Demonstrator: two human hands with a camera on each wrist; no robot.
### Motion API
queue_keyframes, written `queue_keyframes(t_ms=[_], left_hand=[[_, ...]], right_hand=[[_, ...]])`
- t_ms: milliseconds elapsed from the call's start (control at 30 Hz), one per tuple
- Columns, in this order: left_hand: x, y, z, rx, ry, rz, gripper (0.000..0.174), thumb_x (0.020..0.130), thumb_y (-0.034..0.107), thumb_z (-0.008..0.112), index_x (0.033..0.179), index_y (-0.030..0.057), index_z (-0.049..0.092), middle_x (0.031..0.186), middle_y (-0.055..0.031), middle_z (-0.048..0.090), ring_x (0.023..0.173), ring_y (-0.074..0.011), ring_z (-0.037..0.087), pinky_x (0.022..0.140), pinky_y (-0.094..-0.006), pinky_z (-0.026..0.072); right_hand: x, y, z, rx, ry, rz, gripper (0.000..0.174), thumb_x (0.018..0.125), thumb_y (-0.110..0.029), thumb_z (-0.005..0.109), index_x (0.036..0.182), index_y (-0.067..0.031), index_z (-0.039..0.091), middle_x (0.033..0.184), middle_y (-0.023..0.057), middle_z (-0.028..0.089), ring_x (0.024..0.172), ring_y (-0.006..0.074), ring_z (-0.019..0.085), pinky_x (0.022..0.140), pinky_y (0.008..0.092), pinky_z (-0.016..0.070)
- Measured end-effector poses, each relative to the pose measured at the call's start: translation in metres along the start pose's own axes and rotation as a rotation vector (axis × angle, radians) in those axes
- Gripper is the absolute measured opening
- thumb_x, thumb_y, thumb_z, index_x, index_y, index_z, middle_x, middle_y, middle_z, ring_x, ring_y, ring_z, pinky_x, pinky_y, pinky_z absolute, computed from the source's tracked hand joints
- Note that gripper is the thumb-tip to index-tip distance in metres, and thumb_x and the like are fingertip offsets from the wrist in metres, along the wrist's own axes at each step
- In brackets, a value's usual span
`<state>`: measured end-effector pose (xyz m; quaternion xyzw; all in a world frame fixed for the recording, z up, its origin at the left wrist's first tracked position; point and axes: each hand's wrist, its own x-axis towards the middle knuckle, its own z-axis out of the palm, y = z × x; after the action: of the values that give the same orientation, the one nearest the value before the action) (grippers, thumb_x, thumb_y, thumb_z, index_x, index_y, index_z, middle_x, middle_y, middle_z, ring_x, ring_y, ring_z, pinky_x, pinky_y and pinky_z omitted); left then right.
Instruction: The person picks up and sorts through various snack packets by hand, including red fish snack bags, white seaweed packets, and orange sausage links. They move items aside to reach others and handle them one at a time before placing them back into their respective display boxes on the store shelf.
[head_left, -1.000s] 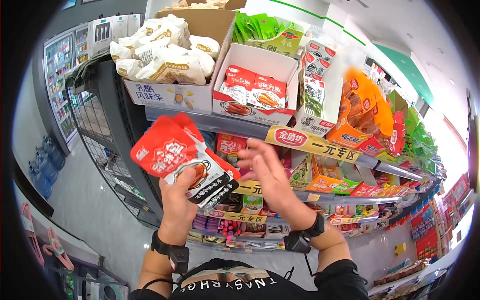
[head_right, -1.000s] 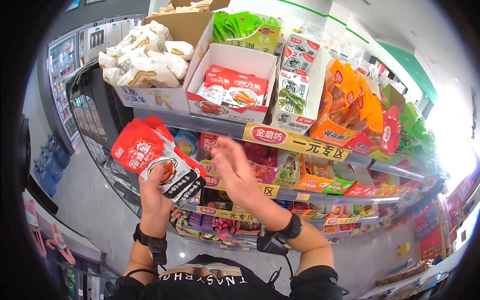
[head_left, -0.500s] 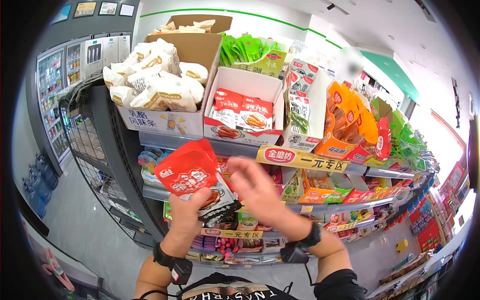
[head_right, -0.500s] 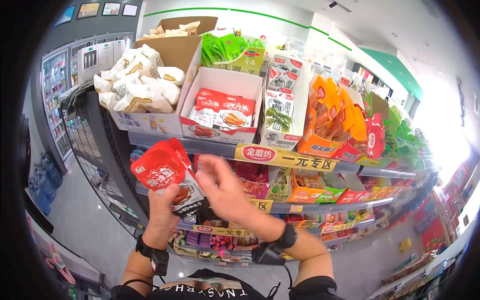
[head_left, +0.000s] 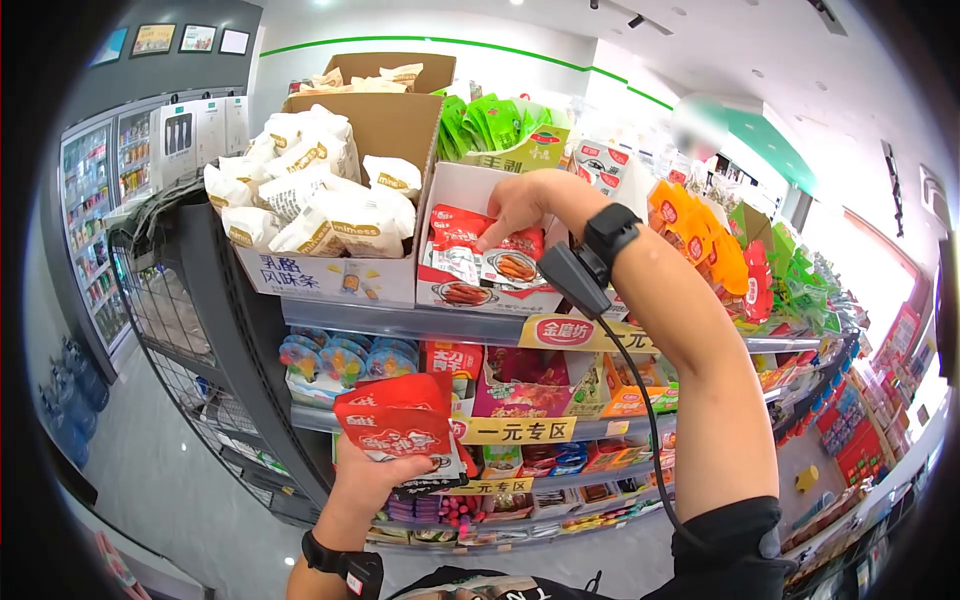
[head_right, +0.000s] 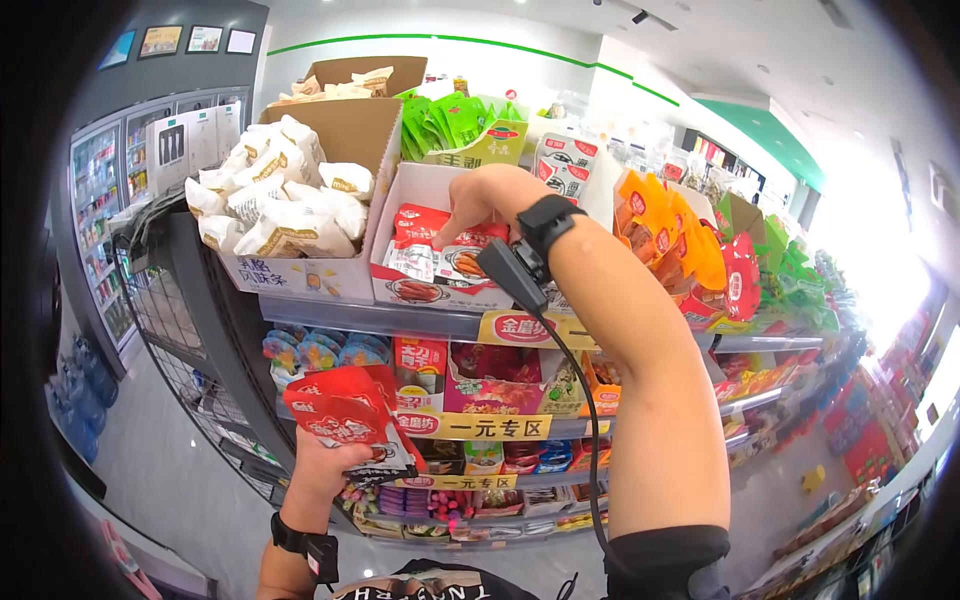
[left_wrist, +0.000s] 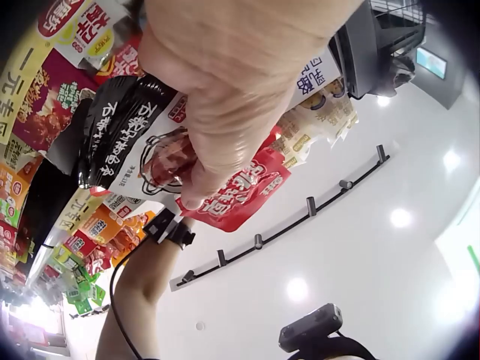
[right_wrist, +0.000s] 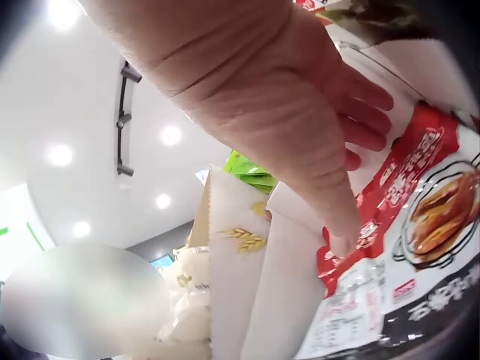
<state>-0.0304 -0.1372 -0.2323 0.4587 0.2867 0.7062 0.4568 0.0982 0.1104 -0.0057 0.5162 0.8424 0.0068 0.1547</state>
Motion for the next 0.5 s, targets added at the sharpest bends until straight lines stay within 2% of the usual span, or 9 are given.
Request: queue_keyframes(t_ms=[33,133,167,267,300,400,433,500], left_hand=[[-0.001,0.002,-0.001,-0.023,0.024,0.011,0.050,0.057,-0.004,0.070,0.104,-0.0012,0.051,0.094,-0.0076,0.060,0.082,-0.0149,0.059,0.073,-0.0275,0.0479],[-0.004,-0.002,-0.016,-0.028,0.069,-0.058,0.051,0.057,-0.004,0.069,0.104,-0.0019,0.050,0.094,-0.0080,0.060,0.082,-0.0154,0.059,0.073,-0.0275,0.0480],[-0.004,-0.004,-0.018,-0.030,0.086,-0.065,0.052,0.057,-0.002,0.068,0.105,-0.0019,0.048,0.095,-0.0083,0.059,0.082,-0.0162,0.059,0.072,-0.0283,0.0484],[-0.006,-0.013,-0.020,-0.035,0.116,-0.088,0.054,0.057,0.002,0.067,0.107,-0.0019,0.045,0.095,-0.0088,0.057,0.083,-0.0180,0.059,0.072,-0.0299,0.0493],[-0.006,-0.015,-0.020,-0.034,0.111,-0.084,0.055,0.057,0.002,0.068,0.107,-0.0019,0.045,0.095,-0.0088,0.057,0.083,-0.0180,0.059,0.072,-0.0300,0.0494],[-0.007,-0.017,-0.019,-0.027,0.063,-0.079,0.056,0.056,0.002,0.068,0.107,-0.0018,0.044,0.096,-0.0090,0.057,0.084,-0.0183,0.059,0.072,-0.0300,0.0493],[-0.008,-0.018,-0.019,-0.024,0.044,-0.077,0.057,0.056,0.002,0.069,0.108,-0.0018,0.044,0.096,-0.0091,0.057,0.084,-0.0185,0.059,0.073,-0.0300,0.0492],[-0.010,-0.020,-0.019,-0.041,0.034,-0.052,0.059,0.056,0.002,0.069,0.108,-0.0016,0.044,0.097,-0.0091,0.057,0.085,-0.0188,0.059,0.073,-0.0299,0.0491]], right_hand=[[0.000,-0.001,0.001,0.018,-0.002,0.009,0.083,0.059,-0.055,0.069,0.118,-0.0004,0.046,0.108,0.0152,0.055,0.085,0.0254,0.058,0.074,0.0332,0.0475],[0.001,0.000,0.003,-0.002,0.002,-0.064,0.084,0.057,-0.052,0.072,0.118,-0.0002,0.046,0.106,0.0142,0.056,0.083,0.0238,0.059,0.069,0.0321,0.0486],[0.001,0.001,0.001,0.057,-0.068,-0.054,0.087,0.054,-0.051,0.074,0.119,-0.0003,0.045,0.108,0.0145,0.054,0.085,0.0245,0.058,0.070,0.0317,0.0482],[0.012,0.010,0.003,0.024,-0.096,-0.145,0.092,0.053,-0.051,0.075,0.122,-0.0018,0.042,0.110,0.0147,0.053,0.091,0.0257,0.056,0.074,0.0323,0.0471],[0.010,0.009,0.009,-0.016,0.004,-0.131,0.069,0.062,-0.040,0.074,0.116,-0.0086,0.046,0.103,0.0132,0.055,0.082,0.0264,0.059,0.054,0.0389,0.0514],[0.008,0.005,0.011,-0.087,0.026,-0.080,0.074,0.062,-0.041,0.074,0.121,-0.0103,0.041,0.111,0.0141,0.052,0.078,0.0296,0.061,0.055,0.0374,0.0529],[0.009,0.006,0.013,-0.084,0.038,-0.089,0.077,0.061,-0.042,0.074,0.122,-0.0108,0.040,0.112,0.0142,0.052,0.072,0.0309,0.062,0.057,0.0353,0.0528],[0.007,0.008,0.015,-0.085,0.073,-0.111,0.080,0.059,-0.045,0.074,0.122,-0.0101,0.040,0.113,0.0142,0.051,0.073,0.0310,0.062,0.057,0.0357,0.0528]])
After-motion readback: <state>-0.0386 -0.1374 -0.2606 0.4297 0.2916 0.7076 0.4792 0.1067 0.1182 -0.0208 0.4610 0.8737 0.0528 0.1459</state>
